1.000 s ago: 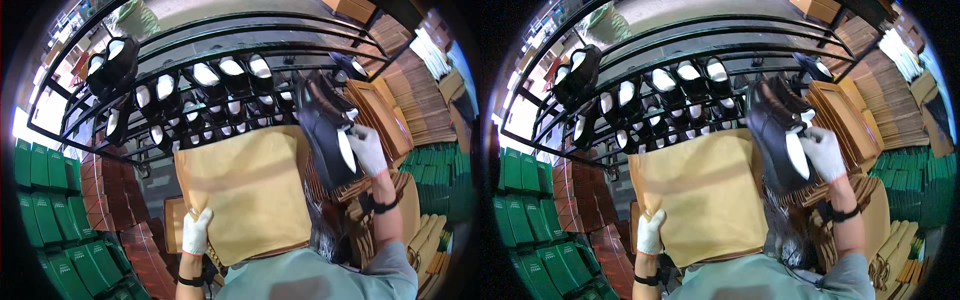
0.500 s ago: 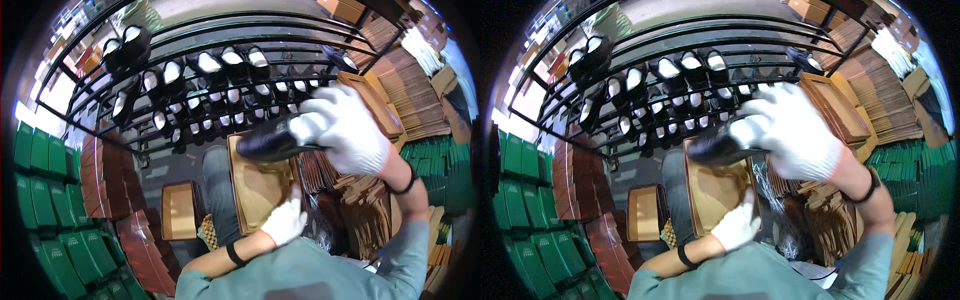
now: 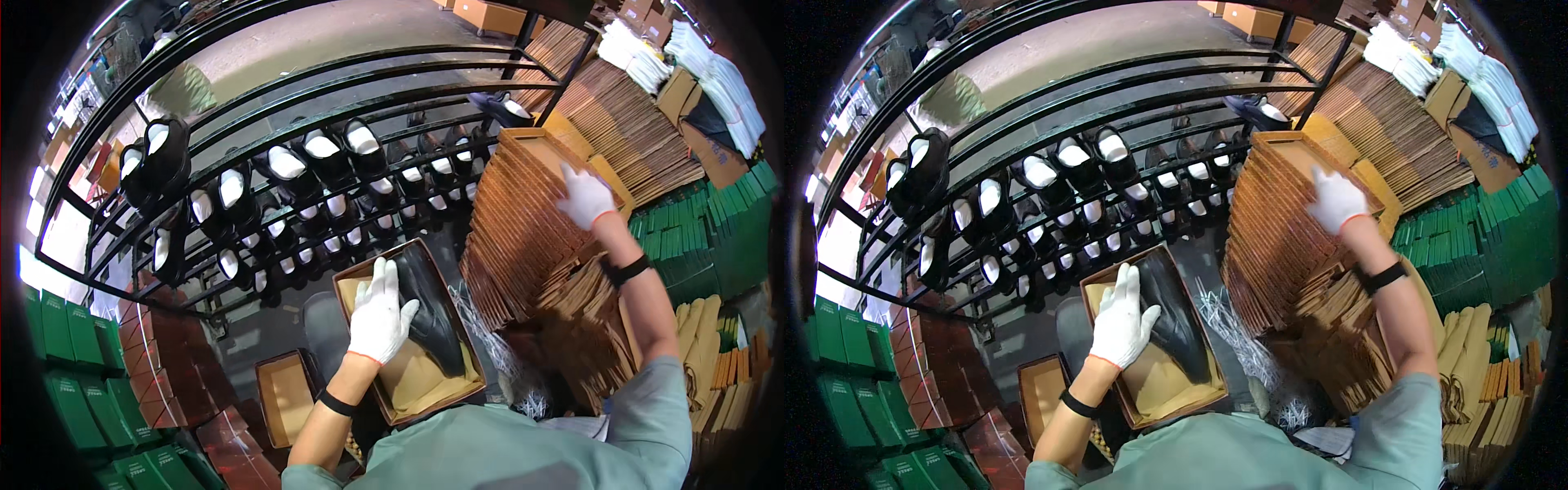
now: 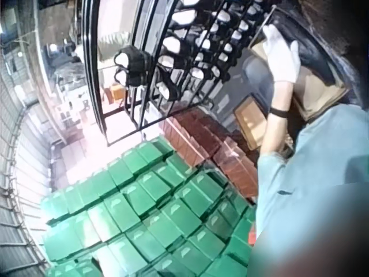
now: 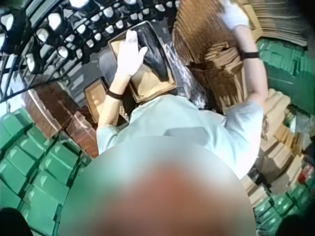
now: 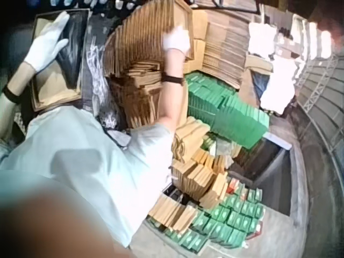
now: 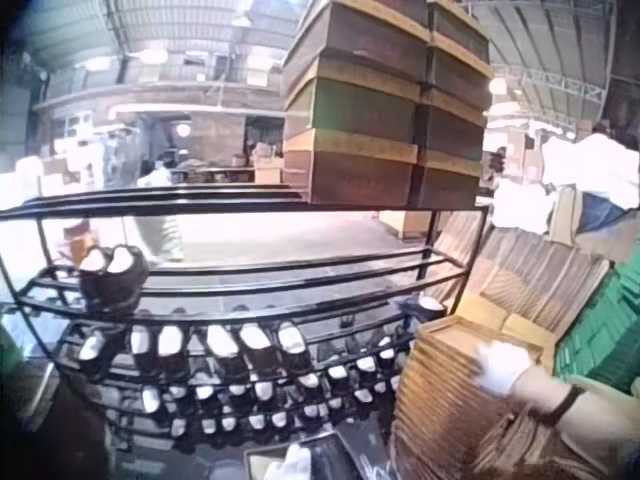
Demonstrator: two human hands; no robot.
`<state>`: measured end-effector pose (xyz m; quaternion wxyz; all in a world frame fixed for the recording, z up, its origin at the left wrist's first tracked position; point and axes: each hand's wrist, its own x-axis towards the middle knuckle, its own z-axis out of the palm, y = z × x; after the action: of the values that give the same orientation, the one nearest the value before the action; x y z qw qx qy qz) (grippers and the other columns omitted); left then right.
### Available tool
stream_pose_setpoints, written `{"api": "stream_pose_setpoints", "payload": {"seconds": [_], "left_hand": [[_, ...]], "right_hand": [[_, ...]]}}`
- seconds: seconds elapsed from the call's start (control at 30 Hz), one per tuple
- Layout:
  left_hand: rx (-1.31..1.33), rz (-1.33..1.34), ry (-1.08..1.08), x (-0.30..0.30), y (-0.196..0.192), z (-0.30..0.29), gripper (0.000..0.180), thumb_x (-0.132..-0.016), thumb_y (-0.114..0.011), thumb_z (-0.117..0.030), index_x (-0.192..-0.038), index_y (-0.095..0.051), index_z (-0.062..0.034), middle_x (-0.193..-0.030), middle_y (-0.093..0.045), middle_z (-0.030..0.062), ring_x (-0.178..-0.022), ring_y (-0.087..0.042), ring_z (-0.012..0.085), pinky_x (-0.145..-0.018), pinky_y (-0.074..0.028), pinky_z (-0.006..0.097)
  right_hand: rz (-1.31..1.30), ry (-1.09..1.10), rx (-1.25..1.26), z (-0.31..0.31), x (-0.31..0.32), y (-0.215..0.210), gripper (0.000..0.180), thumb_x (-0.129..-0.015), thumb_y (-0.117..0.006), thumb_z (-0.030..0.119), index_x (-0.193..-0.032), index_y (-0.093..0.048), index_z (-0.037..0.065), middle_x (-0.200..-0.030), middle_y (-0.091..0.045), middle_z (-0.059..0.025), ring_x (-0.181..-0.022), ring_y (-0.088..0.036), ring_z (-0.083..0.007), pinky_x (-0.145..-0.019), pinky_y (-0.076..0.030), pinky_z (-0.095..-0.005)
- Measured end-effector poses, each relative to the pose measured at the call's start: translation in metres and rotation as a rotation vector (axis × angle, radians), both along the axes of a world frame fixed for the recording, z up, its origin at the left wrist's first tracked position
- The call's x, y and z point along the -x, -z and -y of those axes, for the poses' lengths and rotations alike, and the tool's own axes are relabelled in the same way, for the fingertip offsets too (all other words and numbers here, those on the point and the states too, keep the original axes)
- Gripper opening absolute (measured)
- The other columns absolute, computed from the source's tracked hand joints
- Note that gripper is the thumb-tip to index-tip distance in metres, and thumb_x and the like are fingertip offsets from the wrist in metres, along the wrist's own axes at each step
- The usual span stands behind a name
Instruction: Packing shoes into boxes and stacking them in a warehouse setting.
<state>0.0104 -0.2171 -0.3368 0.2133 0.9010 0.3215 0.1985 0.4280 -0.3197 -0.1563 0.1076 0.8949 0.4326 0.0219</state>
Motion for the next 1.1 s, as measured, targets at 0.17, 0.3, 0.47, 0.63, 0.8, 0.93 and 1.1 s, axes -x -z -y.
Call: {"api": "stream_pose_setpoints", "payload": {"seconds": [0.17, 0.3, 0.47, 0.63, 0.8, 0.93, 1.1], "left_hand": [[-0.053, 0.219, 0.207, -0.023, -0.028, -0.007, 0.075, -0.099, -0.078, -0.03, -0.158, -0.05, 0.0051, -0.159, -0.054, 0.0316, -0.148, -0.051, 0.0503, -0.126, -0.041, 0.052], [-0.091, 0.004, 0.114, -0.008, -0.005, 0.002, 0.065, -0.105, -0.072, -0.025, -0.159, -0.052, 0.0044, -0.164, -0.052, 0.0309, -0.152, -0.05, 0.0471, -0.129, -0.04, 0.052], [0.635, 0.398, -0.313, 0.088, -0.046, 0.072, 0.08, -0.104, -0.065, -0.012, -0.175, -0.03, 0.003, -0.177, -0.039, 0.0294, -0.165, -0.038, 0.0404, -0.137, -0.028, 0.045], [1.015, 0.595, -0.253, 0.107, -0.015, 0.189, 0.124, -0.088, -0.075, 0.014, -0.181, 0.005, -0.0077, -0.182, -0.026, 0.0276, -0.169, -0.03, 0.0339, -0.121, -0.049, 0.039], [0.892, 0.786, -0.207, 0.082, 0.046, 0.077, 0.094, -0.104, -0.078, -0.034, -0.176, -0.026, -0.0036, -0.164, -0.053, 0.0103, -0.149, -0.052, 0.0232, -0.122, -0.046, 0.041], [1.341, 1.149, -0.026, 0.066, 0.01, 0.013, 0.103, -0.103, -0.075, -0.062, -0.177, -0.026, -0.01, -0.172, -0.042, 0.0065, -0.159, -0.041, 0.0246, -0.133, -0.034, 0.047], [1.058, 1.097, 0.014, 0.07, 0.004, 0.036, 0.081, -0.097, -0.084, -0.042, -0.159, -0.046, -0.0058, -0.161, -0.049, 0.0123, -0.15, -0.046, 0.0227, -0.128, -0.036, 0.042]], "right_hand": [[-0.012, -0.229, 0.161, 0.029, -0.071, -0.015, 0.046, -0.093, -0.076, 0.019, -0.134, -0.069, 0.0, -0.13, -0.076, -0.0271, -0.116, -0.074, -0.0484, -0.1, -0.061, -0.0511], [0.364, -0.198, -0.147, 0.035, 0.011, -0.07, 0.03, -0.099, -0.065, 0.012, -0.127, -0.069, 0.004, -0.117, -0.076, -0.0285, -0.1, -0.078, -0.0428, -0.088, -0.063, -0.0509], [-1.289, 0.109, -1.344, 0.106, 0.138, -0.02, 0.028, -0.115, -0.061, 0.03, -0.122, -0.069, 0.004, -0.118, -0.074, -0.0013, -0.107, -0.072, -0.0178, -0.093, -0.06, -0.0434], [-1.101, -0.178, -0.466, 0.168, 0.236, 0.152, 0.092, -0.093, -0.083, 0.023, -0.171, -0.038, 0.002, -0.155, -0.061, -0.0173, -0.143, -0.06, -0.0306, -0.122, -0.048, -0.0426], [-1.587, -0.338, -0.634, 0.053, 0.217, 0.147, 0.119, -0.089, -0.085, 0.03, -0.18, -0.013, 0.005, -0.174, -0.043, -0.0188, -0.158, -0.045, -0.0286, -0.131, -0.037, -0.0442], [-1.753, -0.296, -0.743, 0.003, 0.226, 0.101, 0.114, -0.082, -0.089, 0.039, -0.174, -0.028, 0.01, -0.161, -0.049, -0.0145, -0.151, -0.049, -0.0283, -0.127, -0.04, -0.0435], [-1.586, -0.453, -0.942, 0.027, 0.222, 0.125, 0.093, -0.081, -0.092, 0.041, -0.154, -0.048, 0.002, -0.145, -0.058, -0.013, -0.142, -0.055, -0.0252, -0.122, -0.044, -0.043]]}}
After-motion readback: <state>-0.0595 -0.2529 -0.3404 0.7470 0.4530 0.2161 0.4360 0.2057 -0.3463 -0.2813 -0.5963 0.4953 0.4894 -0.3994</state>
